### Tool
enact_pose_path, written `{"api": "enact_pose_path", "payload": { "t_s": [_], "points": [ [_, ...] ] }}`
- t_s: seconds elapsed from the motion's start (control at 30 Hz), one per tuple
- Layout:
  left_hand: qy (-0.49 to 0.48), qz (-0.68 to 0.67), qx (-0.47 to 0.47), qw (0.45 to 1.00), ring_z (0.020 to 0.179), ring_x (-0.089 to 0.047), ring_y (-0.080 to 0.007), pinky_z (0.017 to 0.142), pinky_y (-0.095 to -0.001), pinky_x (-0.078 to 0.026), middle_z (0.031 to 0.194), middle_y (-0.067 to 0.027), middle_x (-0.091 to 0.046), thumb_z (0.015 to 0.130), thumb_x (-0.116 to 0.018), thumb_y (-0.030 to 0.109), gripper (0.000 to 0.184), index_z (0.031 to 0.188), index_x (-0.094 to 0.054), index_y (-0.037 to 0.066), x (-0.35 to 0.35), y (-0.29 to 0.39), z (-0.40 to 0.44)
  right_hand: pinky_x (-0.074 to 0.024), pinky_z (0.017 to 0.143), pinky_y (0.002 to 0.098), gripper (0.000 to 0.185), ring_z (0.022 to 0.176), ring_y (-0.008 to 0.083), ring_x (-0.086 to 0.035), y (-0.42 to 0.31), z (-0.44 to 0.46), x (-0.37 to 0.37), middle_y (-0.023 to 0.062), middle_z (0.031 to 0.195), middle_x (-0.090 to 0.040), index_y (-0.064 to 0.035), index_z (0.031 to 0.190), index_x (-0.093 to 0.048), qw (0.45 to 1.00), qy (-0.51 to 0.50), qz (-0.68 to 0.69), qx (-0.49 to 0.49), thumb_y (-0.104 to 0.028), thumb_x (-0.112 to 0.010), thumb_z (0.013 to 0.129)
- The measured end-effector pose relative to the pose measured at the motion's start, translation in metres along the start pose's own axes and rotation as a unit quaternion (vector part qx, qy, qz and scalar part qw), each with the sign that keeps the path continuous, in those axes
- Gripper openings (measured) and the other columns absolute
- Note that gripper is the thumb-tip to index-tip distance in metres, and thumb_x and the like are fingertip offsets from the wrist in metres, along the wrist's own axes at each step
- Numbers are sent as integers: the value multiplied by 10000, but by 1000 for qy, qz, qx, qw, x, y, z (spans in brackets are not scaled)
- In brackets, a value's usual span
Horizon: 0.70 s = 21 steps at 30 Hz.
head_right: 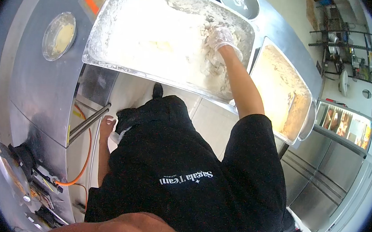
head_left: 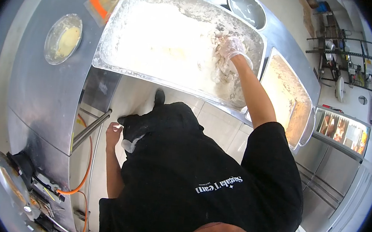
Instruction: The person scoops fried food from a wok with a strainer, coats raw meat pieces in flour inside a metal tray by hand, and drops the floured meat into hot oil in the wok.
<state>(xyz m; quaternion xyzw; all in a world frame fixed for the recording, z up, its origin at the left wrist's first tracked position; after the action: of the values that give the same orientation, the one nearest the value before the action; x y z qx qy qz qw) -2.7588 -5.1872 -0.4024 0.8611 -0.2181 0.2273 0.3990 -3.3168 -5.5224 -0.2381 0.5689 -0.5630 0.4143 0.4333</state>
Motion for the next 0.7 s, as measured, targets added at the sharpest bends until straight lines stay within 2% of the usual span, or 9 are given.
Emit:
{"api": "enact_pose_path", "payload": {
  "t_s": [0.17,0.27,0.33,0.37,0.4,0.47,0.57,0.63,0.7],
  "points": [
    [26,-2,-20,999,703,-624,-223,672,-354,-470,752,-108,-649,770,-713,137,268,1009,-608,77,13,4,-5,-501,880,379,424,1036,297,-610,22,21,6,115,1140,-640,-148,1145,-634,999,-17,-33,14,-377,-617,789],
    [27,-1,-1,1000,701,-621,-226,685,-356,-479,744,-107,-646,772,-719,158,270,1005,-609,79,15,-5,-11,-519,852,332,366,1027,228,-615,0,-9,55,75,1163,-630,-159,1146,-622,960,52,-153,227,-334,-620,824],
    [17,-4,21,1000,699,-620,-222,685,-352,-482,737,-106,-644,770,-724,169,276,1004,-608,79,2,-47,0,-529,787,285,241,977,168,-611,27,-19,79,55,1137,-612,-142,1108,-614,982,-9,185,44,-221,-599,881],
    [15,-19,29,999,674,-619,-217,659,-346,-484,716,-99,-638,769,-728,183,284,1002,-608,75,-6,-67,5,-529,776,275,216,962,160,-610,36,-20,85,57,1122,-610,-128,1095,-613,978,-5,173,115,-191,-590,890],
    [15,-20,27,999,664,-618,-215,651,-345,-485,709,-98,-638,770,-727,185,283,1001,-608,74,-6,-64,3,-506,840,300,282,1021,184,-581,51,-16,71,55,1184,-578,-149,1126,-605,950,-69,298,58,-216,-634,853],
    [16,-21,26,999,645,-618,-211,636,-342,-486,695,-96,-637,771,-725,187,281,1000,-609,73,-4,-56,-6,-461,969,351,436,1137,232,-525,82,-12,43,52,1309,-513,-189,1189,-590,830,-145,530,-99,-266,-721,780],
    [-4,-56,58,997,606,-609,-190,606,-339,-484,677,-101,-640,783,-710,197,265,996,-609,77,-8,-74,-3,-491,894,359,441,1068,214,-567,93,-14,60,69,1242,-556,-198,1186,-589,926,-85,369,-9,-247,-731,771],
    [11,-62,101,993,606,-616,-187,604,-340,-489,685,-107,-647,786,-707,217,267,998,-609,88,-3,-80,-15,-465,902,365,429,1086,196,-547,131,6,44,57,1214,-574,-180,1195,-576,913,-37,405,22,-242,-701,789],
    [17,-90,90,992,582,-612,-173,554,-322,-493,678,-93,-632,800,-700,224,272,1020,-602,97,-12,-109,-14,-387,997,372,395,1182,190,-477,146,-12,21,15,1240,-560,-145,1212,-551,842,-62,535,-37,-264,-624,842]
  ]
}}
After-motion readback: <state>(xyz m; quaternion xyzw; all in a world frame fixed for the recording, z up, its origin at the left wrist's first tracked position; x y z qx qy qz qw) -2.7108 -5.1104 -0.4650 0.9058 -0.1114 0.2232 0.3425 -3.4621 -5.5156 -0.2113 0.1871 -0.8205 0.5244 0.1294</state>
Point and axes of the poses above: each hand's wrist, its own z-axis towards the middle knuckle, its own x-axis out of the back of the hand, y = z × x, the point moved 8 cm from there along z, towards the middle knuckle
